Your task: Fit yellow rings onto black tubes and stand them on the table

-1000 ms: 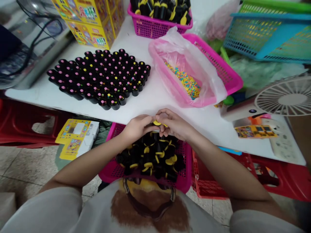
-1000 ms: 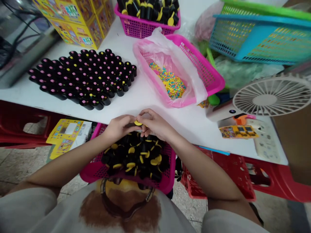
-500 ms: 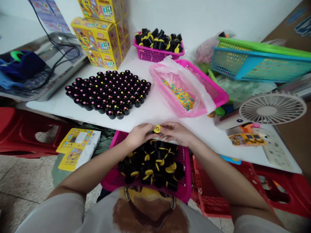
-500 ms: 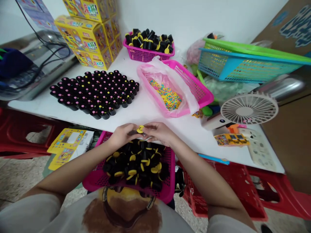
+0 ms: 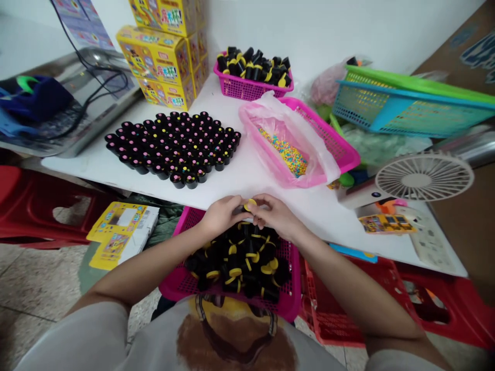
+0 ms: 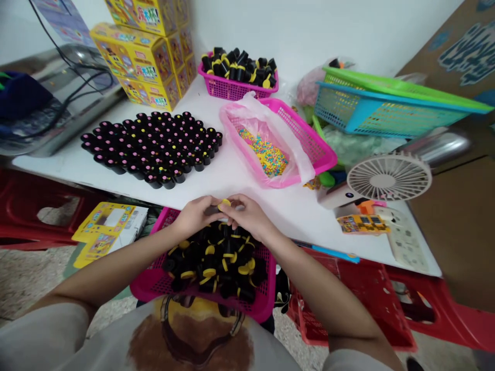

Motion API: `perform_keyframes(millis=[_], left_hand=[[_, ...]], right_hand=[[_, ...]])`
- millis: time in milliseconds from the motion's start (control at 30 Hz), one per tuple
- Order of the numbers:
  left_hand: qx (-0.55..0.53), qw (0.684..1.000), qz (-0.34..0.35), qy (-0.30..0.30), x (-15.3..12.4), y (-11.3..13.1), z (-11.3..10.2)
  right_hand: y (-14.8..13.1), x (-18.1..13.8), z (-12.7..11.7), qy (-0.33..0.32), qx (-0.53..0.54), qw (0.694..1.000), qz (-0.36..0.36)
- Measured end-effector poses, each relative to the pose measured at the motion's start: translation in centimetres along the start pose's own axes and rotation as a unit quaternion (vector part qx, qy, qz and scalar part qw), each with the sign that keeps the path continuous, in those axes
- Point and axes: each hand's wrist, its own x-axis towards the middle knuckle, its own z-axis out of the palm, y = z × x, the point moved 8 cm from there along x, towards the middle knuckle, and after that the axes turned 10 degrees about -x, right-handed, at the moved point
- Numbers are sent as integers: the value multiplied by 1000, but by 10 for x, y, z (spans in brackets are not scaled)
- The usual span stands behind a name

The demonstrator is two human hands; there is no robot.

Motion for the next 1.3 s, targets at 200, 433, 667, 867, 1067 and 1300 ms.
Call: perform_keyframes(millis=[200, 433, 667, 867, 1067, 1300], left_hand=[[-107, 991, -81, -7, 3, -4, 0], [-136, 987, -86, -30, 5, 0, -2], [-108, 990, -82, -23, 13, -1, 0], [-111, 985, -133, -4, 16, -5, 4], [-146, 978, -146, 2, 12, -6, 3], [-97, 990, -100, 0, 12, -5, 3]], right_hand=[[1, 4, 5, 12, 4, 1000, -24], [-2, 8, 5, -22, 33, 999, 10], [-1, 5, 3, 14, 25, 999, 38], [-1, 7, 1, 75, 37, 996, 1], [-1, 8, 0, 74, 45, 996, -8], [1, 9, -8, 47, 65, 997, 8]])
